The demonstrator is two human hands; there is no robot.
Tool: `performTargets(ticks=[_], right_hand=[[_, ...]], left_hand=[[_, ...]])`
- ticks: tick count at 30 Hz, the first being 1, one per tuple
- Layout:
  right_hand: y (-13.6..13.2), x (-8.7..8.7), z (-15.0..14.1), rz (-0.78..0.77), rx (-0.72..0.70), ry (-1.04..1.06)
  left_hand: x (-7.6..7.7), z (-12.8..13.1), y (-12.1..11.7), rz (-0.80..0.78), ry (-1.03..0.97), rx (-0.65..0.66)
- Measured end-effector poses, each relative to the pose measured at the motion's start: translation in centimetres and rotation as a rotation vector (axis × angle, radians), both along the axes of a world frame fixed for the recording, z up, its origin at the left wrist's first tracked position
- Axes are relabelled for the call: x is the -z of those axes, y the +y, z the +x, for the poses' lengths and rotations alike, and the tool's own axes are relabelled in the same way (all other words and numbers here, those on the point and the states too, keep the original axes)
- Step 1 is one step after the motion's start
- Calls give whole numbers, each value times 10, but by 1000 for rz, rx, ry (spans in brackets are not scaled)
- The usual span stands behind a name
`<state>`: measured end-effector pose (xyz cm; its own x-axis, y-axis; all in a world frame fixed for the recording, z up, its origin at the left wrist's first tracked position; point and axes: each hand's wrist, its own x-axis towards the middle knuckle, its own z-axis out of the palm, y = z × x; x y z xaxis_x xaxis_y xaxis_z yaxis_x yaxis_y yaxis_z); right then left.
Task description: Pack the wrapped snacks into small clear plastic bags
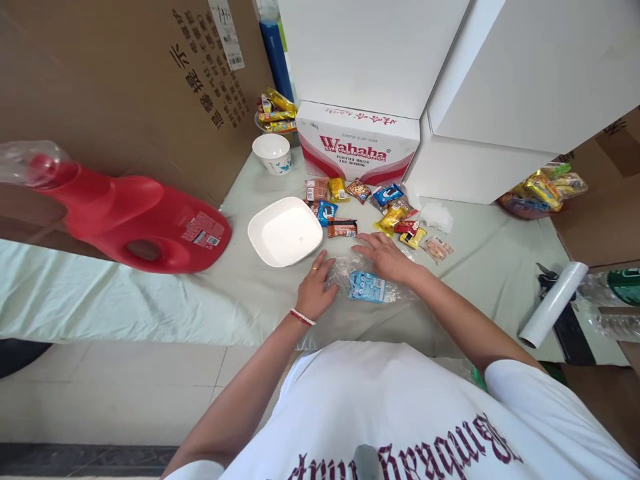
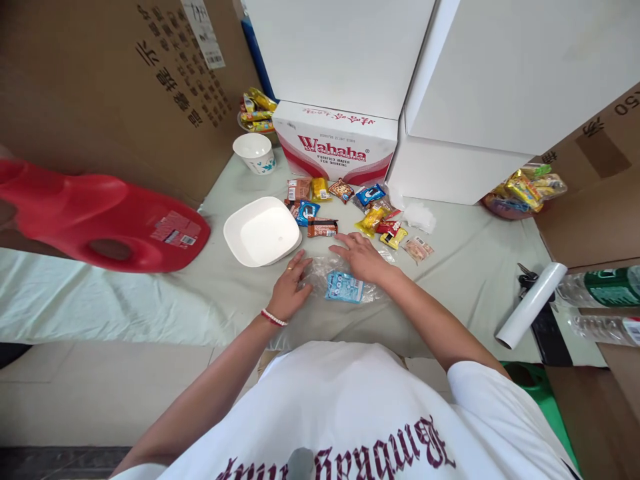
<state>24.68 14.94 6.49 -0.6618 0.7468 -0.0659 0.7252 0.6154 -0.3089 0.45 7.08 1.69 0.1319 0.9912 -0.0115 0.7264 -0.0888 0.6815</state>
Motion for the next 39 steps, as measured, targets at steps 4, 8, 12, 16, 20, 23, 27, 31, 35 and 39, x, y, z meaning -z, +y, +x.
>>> performTargets(ticks=[4, 8, 12, 16, 20, 23, 27, 31, 35, 39], right_hand=[[28, 6, -19, -97, 21, -52], [44, 8, -24, -217, 131, -95], [48, 7, -13, -291, 51, -8], [45, 2, -6, -382, 73, -23], [29, -5, -15, -320, 180, -55], [4, -7, -21, -259, 209, -26], [-33, -1, -20, -172, 115, 93], [-57, 17, -15, -100, -87, 76], [-66, 32, -11, -90, -96, 98], [-74, 40, -15, -112, -80, 129]], left_hand=[[-2, 12, 6, -8, 155, -148], [0, 24, 12, -14, 238, -253], [9, 27, 17, 68, 261, -249], [16, 25, 20, 53, 279, -267], [17, 23, 23, 8, 269, -253], [15, 23, 24, -5, 280, -239], [12, 23, 25, -26, 284, -238], [8, 11, 20, -23, 183, -231], [-2, -5, 4, -98, -114, -296], [-12, 12, -7, -257, -481, -314]])
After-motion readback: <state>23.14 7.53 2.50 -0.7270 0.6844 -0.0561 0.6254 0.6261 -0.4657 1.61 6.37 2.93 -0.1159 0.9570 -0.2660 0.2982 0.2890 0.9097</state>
